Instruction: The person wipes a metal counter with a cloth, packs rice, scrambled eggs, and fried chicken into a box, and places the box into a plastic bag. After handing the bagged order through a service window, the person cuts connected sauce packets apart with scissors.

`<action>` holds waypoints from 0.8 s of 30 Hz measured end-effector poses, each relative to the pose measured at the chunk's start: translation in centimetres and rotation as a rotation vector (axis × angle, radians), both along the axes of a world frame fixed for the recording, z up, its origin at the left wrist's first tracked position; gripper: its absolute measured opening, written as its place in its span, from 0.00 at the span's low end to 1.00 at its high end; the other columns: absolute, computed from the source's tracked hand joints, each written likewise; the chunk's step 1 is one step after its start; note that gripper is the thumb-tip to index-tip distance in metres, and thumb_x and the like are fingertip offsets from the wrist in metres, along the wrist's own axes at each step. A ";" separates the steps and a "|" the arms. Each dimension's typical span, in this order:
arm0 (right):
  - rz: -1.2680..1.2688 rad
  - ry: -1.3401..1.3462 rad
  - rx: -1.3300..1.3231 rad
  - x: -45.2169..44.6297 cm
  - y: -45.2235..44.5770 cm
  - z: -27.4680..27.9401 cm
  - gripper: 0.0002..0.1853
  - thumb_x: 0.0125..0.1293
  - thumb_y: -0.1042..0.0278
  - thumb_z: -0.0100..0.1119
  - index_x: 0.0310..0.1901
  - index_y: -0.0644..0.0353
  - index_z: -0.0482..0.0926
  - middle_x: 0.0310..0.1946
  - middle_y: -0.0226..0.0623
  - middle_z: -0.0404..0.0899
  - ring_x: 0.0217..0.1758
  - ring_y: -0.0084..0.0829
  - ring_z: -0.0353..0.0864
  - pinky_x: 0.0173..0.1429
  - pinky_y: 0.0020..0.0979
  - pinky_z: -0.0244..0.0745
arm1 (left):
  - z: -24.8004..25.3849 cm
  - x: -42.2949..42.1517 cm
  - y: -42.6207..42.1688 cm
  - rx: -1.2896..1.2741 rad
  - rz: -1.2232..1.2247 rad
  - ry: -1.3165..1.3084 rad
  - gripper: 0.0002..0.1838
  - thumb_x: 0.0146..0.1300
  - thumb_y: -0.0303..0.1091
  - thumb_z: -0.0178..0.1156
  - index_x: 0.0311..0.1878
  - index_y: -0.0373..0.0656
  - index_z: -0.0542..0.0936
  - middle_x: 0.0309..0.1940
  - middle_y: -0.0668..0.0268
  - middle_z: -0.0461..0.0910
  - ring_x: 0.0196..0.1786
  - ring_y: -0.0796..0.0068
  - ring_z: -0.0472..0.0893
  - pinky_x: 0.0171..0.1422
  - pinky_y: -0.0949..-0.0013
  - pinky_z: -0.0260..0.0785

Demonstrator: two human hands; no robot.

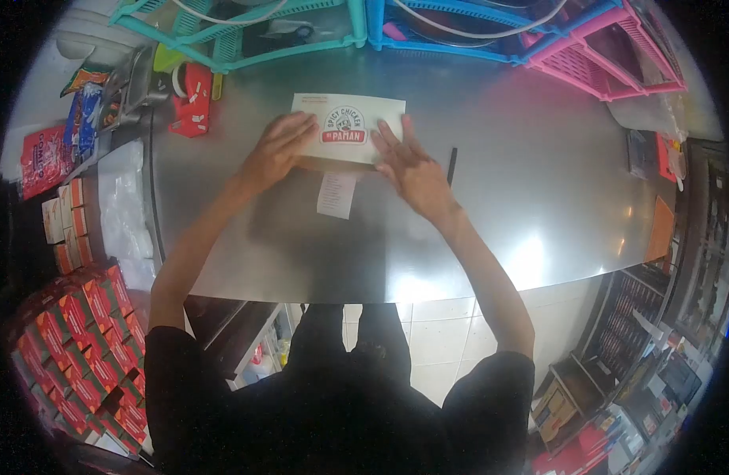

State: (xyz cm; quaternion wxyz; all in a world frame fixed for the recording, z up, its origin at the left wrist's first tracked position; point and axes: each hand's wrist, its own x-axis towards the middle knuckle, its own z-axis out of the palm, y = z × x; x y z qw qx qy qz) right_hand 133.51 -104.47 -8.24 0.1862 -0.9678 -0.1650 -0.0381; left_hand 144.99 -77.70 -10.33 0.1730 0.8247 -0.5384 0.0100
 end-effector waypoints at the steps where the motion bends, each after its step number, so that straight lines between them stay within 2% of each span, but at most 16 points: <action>1: -0.026 0.021 0.031 -0.6 0.4 -0.4 0.27 0.61 0.62 0.52 0.62 0.55 0.61 0.66 0.34 0.53 0.68 0.47 0.50 0.59 0.37 0.68 | 0.6 -0.5 0.0 -0.001 0.032 0.014 0.31 0.49 0.37 0.63 0.59 0.42 0.67 0.61 0.63 0.63 0.64 0.60 0.58 0.68 0.52 0.46; 3: -0.053 0.018 0.026 -1.1 0.6 -0.7 0.27 0.62 0.61 0.49 0.62 0.55 0.59 0.66 0.34 0.53 0.68 0.48 0.49 0.62 0.39 0.63 | 2.7 -1.8 -0.5 -0.009 0.093 0.025 0.31 0.49 0.35 0.63 0.58 0.44 0.67 0.58 0.64 0.66 0.65 0.60 0.57 0.68 0.48 0.42; 6: -0.044 -0.010 -0.016 -0.9 0.7 -0.6 0.27 0.63 0.59 0.47 0.63 0.56 0.58 0.66 0.35 0.52 0.68 0.50 0.48 0.67 0.43 0.54 | 3.1 -3.2 -2.8 -0.148 0.124 0.114 0.20 0.47 0.34 0.63 0.46 0.44 0.76 0.49 0.64 0.71 0.60 0.60 0.61 0.63 0.52 0.52; 8: -0.030 0.031 0.025 -1.0 0.4 -0.5 0.28 0.63 0.59 0.48 0.63 0.56 0.57 0.66 0.36 0.52 0.69 0.49 0.47 0.68 0.46 0.48 | 2.1 -2.3 -4.2 -0.180 0.135 0.237 0.15 0.47 0.33 0.63 0.40 0.43 0.76 0.47 0.62 0.69 0.57 0.58 0.63 0.63 0.52 0.50; 12: -0.033 0.032 0.005 -1.0 0.4 -0.1 0.29 0.62 0.59 0.49 0.63 0.57 0.57 0.66 0.37 0.52 0.68 0.51 0.47 0.68 0.46 0.49 | 0.7 -1.9 -5.4 -0.332 0.230 0.413 0.09 0.45 0.31 0.64 0.29 0.42 0.74 0.43 0.58 0.68 0.50 0.55 0.65 0.60 0.54 0.52; 15: -0.045 0.044 -0.016 -1.0 0.5 -0.4 0.30 0.60 0.59 0.50 0.63 0.58 0.58 0.66 0.37 0.52 0.68 0.51 0.48 0.68 0.46 0.47 | 0.2 -2.6 -6.0 -0.448 0.313 0.340 0.09 0.45 0.28 0.63 0.30 0.40 0.75 0.45 0.54 0.68 0.52 0.53 0.65 0.60 0.56 0.54; 16: -0.040 0.035 -0.019 -1.0 0.6 -0.9 0.30 0.60 0.59 0.51 0.63 0.57 0.58 0.66 0.36 0.52 0.67 0.51 0.48 0.68 0.46 0.45 | -0.6 -2.1 -6.7 -0.455 0.370 0.211 0.11 0.44 0.28 0.63 0.34 0.39 0.75 0.48 0.51 0.67 0.55 0.50 0.63 0.60 0.54 0.54; 17: -0.054 0.043 -0.058 -1.0 1.2 -0.1 0.30 0.60 0.59 0.50 0.63 0.57 0.58 0.66 0.36 0.53 0.67 0.50 0.49 0.68 0.45 0.46 | -3.3 -2.0 -7.4 -0.534 0.453 0.272 0.14 0.44 0.28 0.62 0.38 0.39 0.76 0.52 0.49 0.65 0.57 0.47 0.62 0.60 0.51 0.53; 18: -0.056 0.046 -0.094 -0.9 1.7 0.7 0.29 0.61 0.59 0.50 0.63 0.57 0.58 0.66 0.35 0.53 0.67 0.49 0.50 0.67 0.45 0.46 | -2.2 -2.4 -7.7 -0.460 0.484 0.137 0.18 0.45 0.31 0.63 0.42 0.40 0.75 0.53 0.49 0.65 0.58 0.47 0.63 0.62 0.48 0.51; 19: -0.086 0.003 -0.285 -1.0 2.1 0.7 0.26 0.63 0.59 0.47 0.62 0.55 0.61 0.67 0.32 0.52 0.65 0.46 0.53 0.65 0.42 0.50 | -2.9 -2.2 -7.8 -0.452 0.449 0.238 0.20 0.46 0.33 0.62 0.45 0.41 0.75 0.54 0.49 0.65 0.59 0.47 0.62 0.64 0.46 0.48; 20: -0.036 -0.062 -0.233 -0.3 2.2 1.9 0.23 0.65 0.56 0.44 0.60 0.53 0.66 0.62 0.37 0.60 0.62 0.44 0.57 0.63 0.40 0.51 | -1.3 -2.7 -7.2 -0.418 0.483 0.106 0.22 0.48 0.36 0.61 0.49 0.43 0.73 0.55 0.50 0.64 0.59 0.46 0.61 0.63 0.46 0.49; 21: -0.165 -0.126 -0.118 0.4 4.0 3.2 0.17 0.63 0.60 0.49 0.52 0.55 0.74 0.54 0.41 0.67 0.57 0.40 0.62 0.58 0.40 0.58 | 0.0 -2.7 -5.6 -0.480 0.502 0.051 0.21 0.50 0.36 0.60 0.49 0.42 0.72 0.55 0.51 0.64 0.58 0.46 0.62 0.62 0.47 0.50; 22: -0.189 -0.133 -0.009 2.5 6.5 5.1 0.14 0.62 0.63 0.51 0.48 0.57 0.75 0.51 0.41 0.69 0.54 0.39 0.64 0.56 0.39 0.60 | 1.5 -2.6 -4.1 -0.550 0.513 0.000 0.21 0.52 0.36 0.59 0.49 0.42 0.71 0.55 0.52 0.64 0.57 0.46 0.63 0.61 0.47 0.51; 24: -0.275 -0.107 0.204 4.6 13.1 8.2 0.09 0.59 0.69 0.55 0.41 0.60 0.77 0.43 0.41 0.73 0.48 0.37 0.69 0.51 0.38 0.65 | 4.6 -3.6 1.8 -0.643 0.750 0.076 0.19 0.54 0.36 0.57 0.49 0.41 0.70 0.53 0.53 0.66 0.55 0.48 0.64 0.60 0.49 0.52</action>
